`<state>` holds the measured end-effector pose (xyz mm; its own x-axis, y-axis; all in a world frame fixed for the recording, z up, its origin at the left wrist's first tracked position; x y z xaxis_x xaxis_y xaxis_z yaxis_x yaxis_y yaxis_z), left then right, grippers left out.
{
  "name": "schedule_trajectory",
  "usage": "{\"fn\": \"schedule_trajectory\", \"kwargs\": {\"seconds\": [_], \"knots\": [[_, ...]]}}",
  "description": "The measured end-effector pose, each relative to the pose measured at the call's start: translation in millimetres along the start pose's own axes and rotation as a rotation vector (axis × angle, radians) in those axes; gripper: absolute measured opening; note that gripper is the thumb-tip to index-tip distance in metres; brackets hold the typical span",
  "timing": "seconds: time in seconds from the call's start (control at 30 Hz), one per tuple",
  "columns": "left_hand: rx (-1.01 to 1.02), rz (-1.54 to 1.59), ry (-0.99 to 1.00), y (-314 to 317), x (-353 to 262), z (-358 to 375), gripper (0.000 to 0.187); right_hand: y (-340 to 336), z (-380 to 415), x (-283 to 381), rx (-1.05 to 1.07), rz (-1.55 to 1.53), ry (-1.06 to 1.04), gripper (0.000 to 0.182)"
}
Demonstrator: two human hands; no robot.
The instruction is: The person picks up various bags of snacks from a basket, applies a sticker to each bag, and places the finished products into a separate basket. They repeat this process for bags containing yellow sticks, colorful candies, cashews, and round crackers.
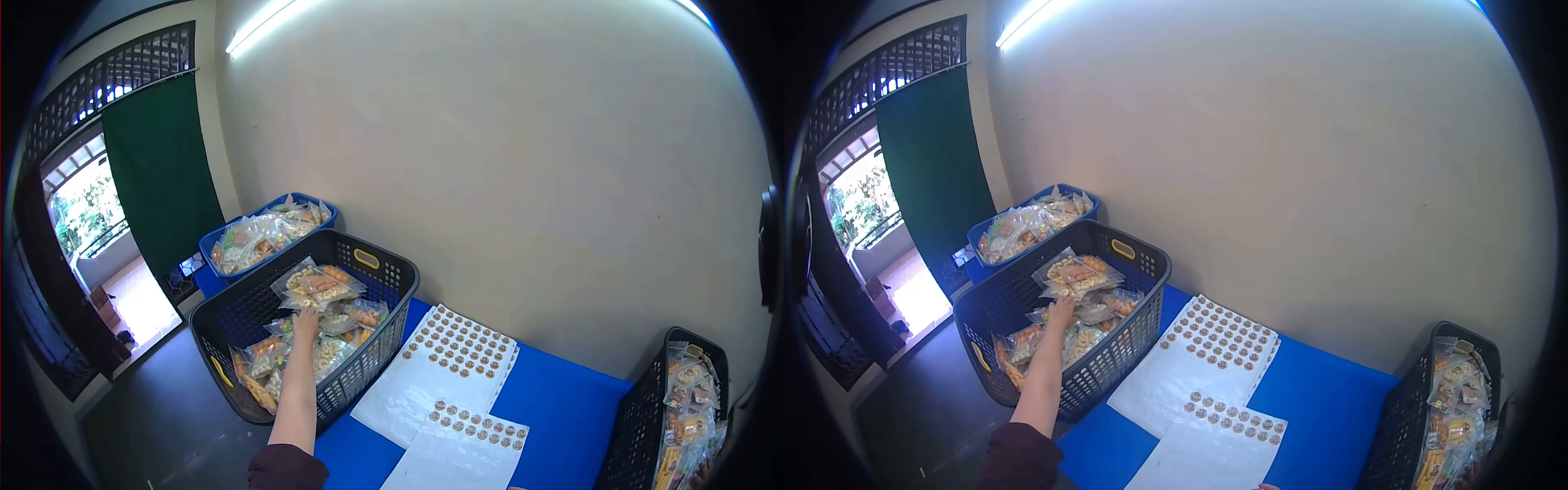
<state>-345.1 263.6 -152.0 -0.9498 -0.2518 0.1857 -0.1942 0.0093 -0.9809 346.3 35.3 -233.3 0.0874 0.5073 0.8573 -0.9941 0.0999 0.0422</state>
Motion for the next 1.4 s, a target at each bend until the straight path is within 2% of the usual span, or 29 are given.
{"fn": "schedule_trajectory", "kwargs": {"seconds": [0.1,0.13,0.23,0.33,0.43,0.47,0.53,0.63,0.7,0.77,0.83,0.93,0.97,1.03,1.1,1.17,1.2,1.3,1.33,1.4], "knots": [[-0.083,0.013,-0.025,-11,0,1,0.035,21,-4,5,0.065,0.07,-0.008,0.023],[-0.237,-0.031,0.042,-36,-10,10,0.027,28,0,13,0.078,0.106,-0.02,0.024],[-0.535,-0.057,0.183,-113,-32,35,0.025,33,7,20,0.093,0.169,-0.064,0.028],[-0.772,0.187,0.29,-190,-46,55,0.028,26,14,13,0.089,0.16,-0.092,0.029],[-0.811,0.638,0.44,-260,-68,88,0.033,15,16,-7,0.099,0.132,-0.085,0.029],[-0.895,0.558,0.491,-287,-80,107,0.038,14,17,-11,0.093,0.127,-0.073,0.03],[-0.944,0.763,0.466,-330,-102,153,0.037,15,20,-20,0.083,0.11,-0.044,0.03],[-0.967,1.109,0.501,-346,-139,198,0.037,44,19,-18,0.167,0.108,-0.063,0.031],[-0.814,1.261,0.611,-338,-181,225,0.037,82,44,16,0.251,0.093,-0.094,0.027],[-0.56,1.603,0.706,-303,-233,243,0.039,122,60,27,0.445,-0.001,-0.155,0.027],[-0.377,1.756,0.753,-260,-283,269,0.04,158,90,39,0.607,0.144,-0.146,0.035],[-0.21,1.881,0.686,-213,-335,310,0.04,183,119,45,0.735,0.166,-0.253,0.044],[-0.154,1.938,0.643,-202,-345,321,0.04,177,115,41,0.725,0.008,-0.151,0.045],[-0.217,2.032,0.585,-190,-349,338,0.038,165,103,31,0.69,-0.31,0.044,0.048],[-0.178,2.116,0.533,-177,-352,349,0.036,140,93,32,0.552,-0.502,0.045,0.05],[-0.014,2.186,0.447,-159,-361,357,0.032,118,84,43,0.477,-0.604,0.0,0.05],[0.069,2.216,0.397,-149,-365,362,0.03,109,83,45,0.446,-0.756,0.023,0.04],[0.378,2.217,0.335,-116,-385,377,0.027,89,65,42,0.269,-0.745,-0.031,0.03],[0.433,2.193,0.334,-116,-388,382,0.024,84,66,50,0.21,-0.807,-0.028,0.025],[0.472,2.178,0.279,-93,-387,383,0.022,75,57,57,0.221,-0.732,-0.079,0.025]]}}
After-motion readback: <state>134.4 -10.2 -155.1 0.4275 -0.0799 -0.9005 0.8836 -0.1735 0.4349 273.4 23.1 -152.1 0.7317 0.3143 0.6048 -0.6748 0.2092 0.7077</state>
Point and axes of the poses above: each hand's wrist, its own z-axis away from the middle knuckle, its own y-axis out of the palm, x = y × z, the point moved 10 cm from there along -z, towards the middle knuckle, and after that the axes turned 11 degrees about y, right-handed, at the moved point
